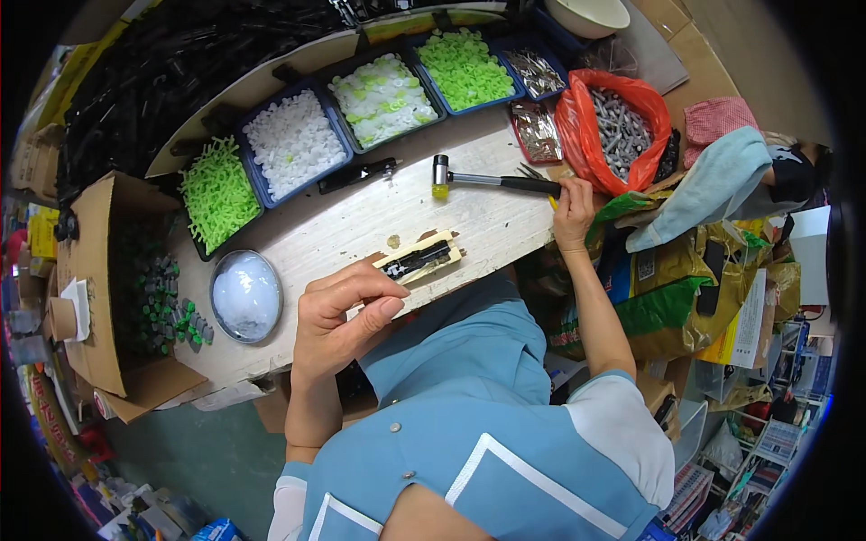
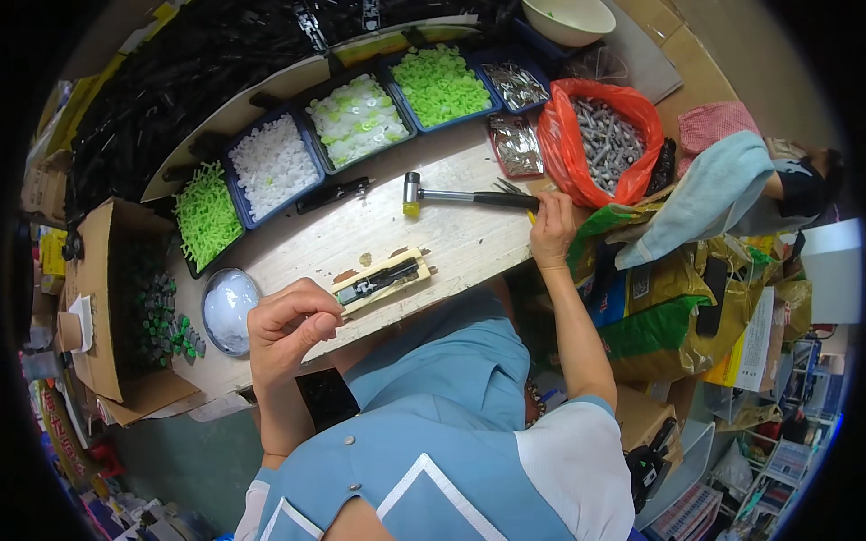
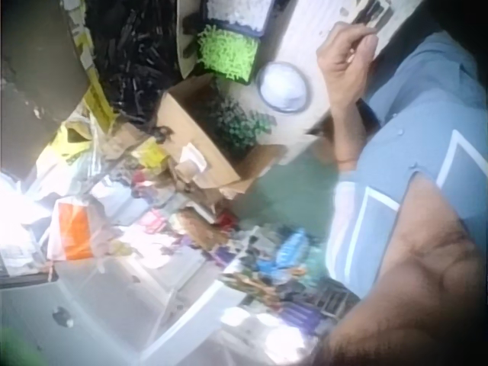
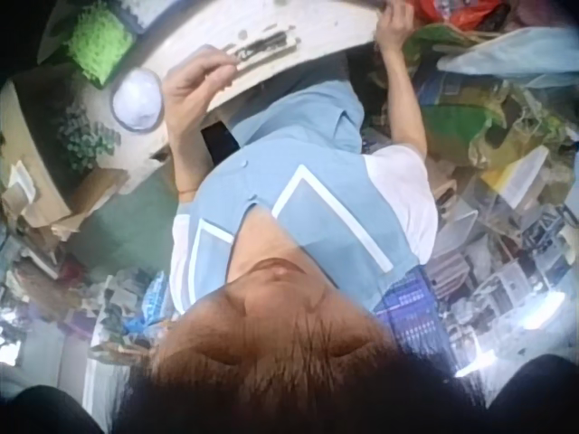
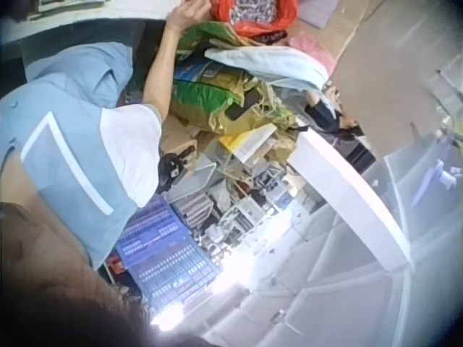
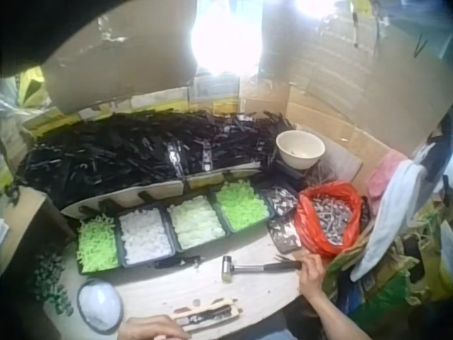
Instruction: Assembling small toy components using a jig, small parts, and a mallet at a factory workstation.
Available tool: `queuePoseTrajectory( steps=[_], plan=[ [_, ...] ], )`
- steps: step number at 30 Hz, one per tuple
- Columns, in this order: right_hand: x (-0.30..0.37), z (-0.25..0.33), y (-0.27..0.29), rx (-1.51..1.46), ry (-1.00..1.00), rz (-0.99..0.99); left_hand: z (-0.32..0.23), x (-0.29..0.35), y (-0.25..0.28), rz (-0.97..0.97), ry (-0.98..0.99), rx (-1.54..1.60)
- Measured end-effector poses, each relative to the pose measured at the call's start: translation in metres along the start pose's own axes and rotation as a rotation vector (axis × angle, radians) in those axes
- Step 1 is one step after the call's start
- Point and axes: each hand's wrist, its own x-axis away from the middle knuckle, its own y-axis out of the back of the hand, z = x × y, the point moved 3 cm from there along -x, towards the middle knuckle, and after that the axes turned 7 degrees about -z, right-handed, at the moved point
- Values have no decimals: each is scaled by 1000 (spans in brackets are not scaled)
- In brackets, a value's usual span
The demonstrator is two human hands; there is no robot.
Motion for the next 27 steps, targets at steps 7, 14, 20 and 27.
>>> queuePoseTrajectory(
  steps=[7,14,20,27],
  plan=[
    [2,1,-2,7,25,3,-6,10,5,-13,-16,11],
    [4,1,0,40,11,7,-4,17,8,-35,-27,19],
    [3,-8,-1,25,8,1,16,34,3,134,-62,-23],
    [5,-13,-8,1,41,-16,156,104,-14,383,502,-88]
  ],
)
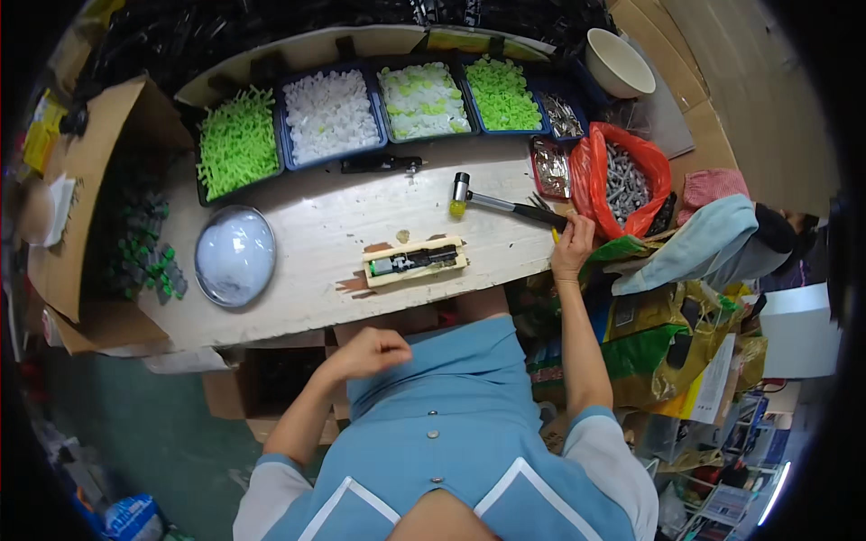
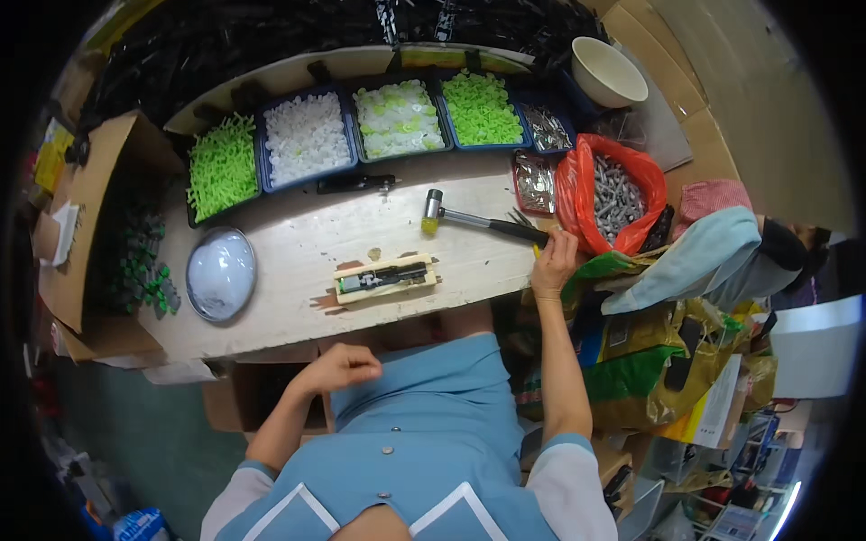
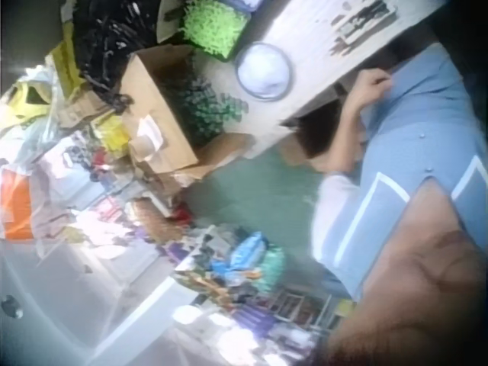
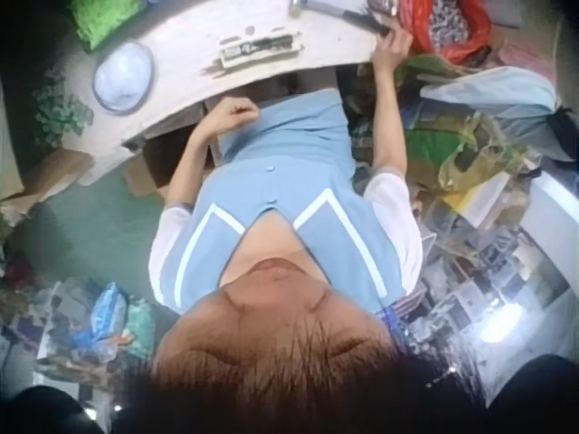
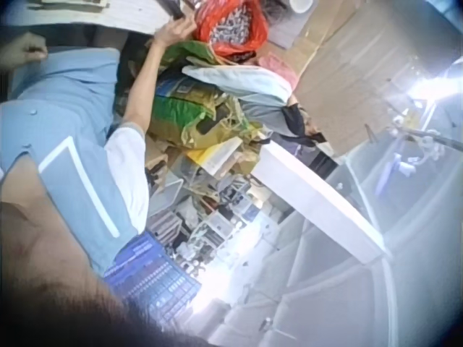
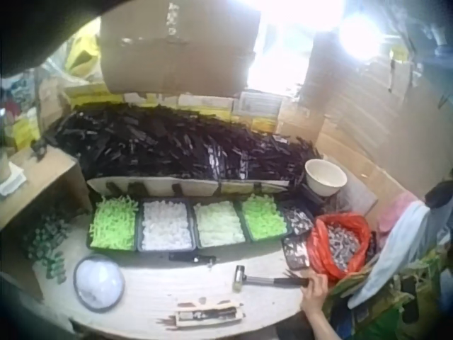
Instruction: Assembling small toy components using a jig, small parts, and a mallet at a factory workstation.
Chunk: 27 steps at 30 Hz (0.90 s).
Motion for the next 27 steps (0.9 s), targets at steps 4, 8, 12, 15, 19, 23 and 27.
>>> queuePoseTrajectory(
  steps=[4,8,12,15,19,23,27],
  plan=[
    [-3,3,-2,-18,-2,-4,84,-66,-15,-104,468,-54],
    [-6,11,2,-23,8,6,86,-103,-4,-166,359,-21],
    [-6,15,4,8,16,53,92,-128,-16,-259,197,9],
    [0,12,1,-11,-10,80,132,-122,-37,-352,77,41],
    [0,16,8,20,24,88,172,-134,-49,-456,-50,85],
    [-2,18,7,52,17,122,177,-153,-47,-587,-108,113],
    [-3,18,4,57,6,129,178,-157,-56,-690,-134,122]
  ],
)
